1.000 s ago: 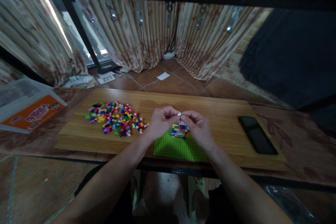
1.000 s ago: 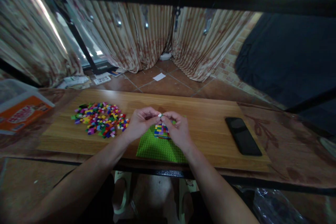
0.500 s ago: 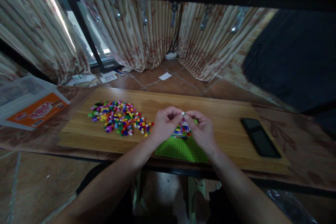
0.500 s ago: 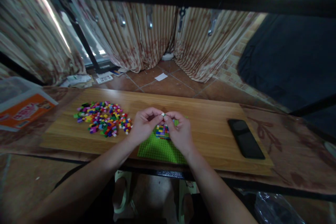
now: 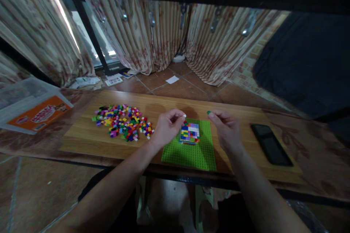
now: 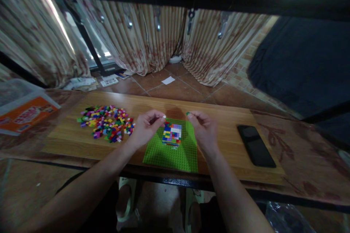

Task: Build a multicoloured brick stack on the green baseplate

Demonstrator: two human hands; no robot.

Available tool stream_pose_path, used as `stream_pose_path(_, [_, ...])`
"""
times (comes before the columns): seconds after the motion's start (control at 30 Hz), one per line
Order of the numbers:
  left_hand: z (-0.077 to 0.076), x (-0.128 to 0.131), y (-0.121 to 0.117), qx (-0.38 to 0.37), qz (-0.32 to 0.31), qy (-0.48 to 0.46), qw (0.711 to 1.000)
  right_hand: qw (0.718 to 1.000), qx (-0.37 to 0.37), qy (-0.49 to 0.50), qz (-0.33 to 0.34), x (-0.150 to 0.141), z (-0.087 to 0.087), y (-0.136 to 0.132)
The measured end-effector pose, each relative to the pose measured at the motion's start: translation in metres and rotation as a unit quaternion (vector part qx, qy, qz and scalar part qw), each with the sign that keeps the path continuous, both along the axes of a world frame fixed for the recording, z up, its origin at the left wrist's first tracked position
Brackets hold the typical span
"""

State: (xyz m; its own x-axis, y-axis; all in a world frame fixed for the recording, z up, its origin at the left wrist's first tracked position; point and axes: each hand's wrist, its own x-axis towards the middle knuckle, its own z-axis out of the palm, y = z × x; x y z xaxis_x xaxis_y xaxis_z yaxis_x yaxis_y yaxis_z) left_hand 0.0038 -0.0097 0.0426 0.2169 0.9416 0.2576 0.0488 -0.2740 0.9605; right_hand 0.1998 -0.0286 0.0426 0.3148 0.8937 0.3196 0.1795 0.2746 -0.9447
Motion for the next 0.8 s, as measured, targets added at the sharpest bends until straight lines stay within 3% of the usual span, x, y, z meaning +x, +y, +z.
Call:
stream_pose_path(0.13, [-0.009,-0.004,0.012,-0.022,0.024,0.003,0.999,0.993,-0.048,-0.095,0.049,-0.003,-0.008,-0.004])
stream_pose_path(0.33, [-0.022,-0.003,0.016,-0.020,0.050,0.041,0.998,0.979,-0.030,-0.179,0.091,-0.014,-0.020,-0.004])
stream_pose_path(0.8, [-0.031,0.002,0.018,-0.007,0.043,0.107,0.993,0.980,-0.034,-0.173,0.095,-0.021,-0.029,0.001])
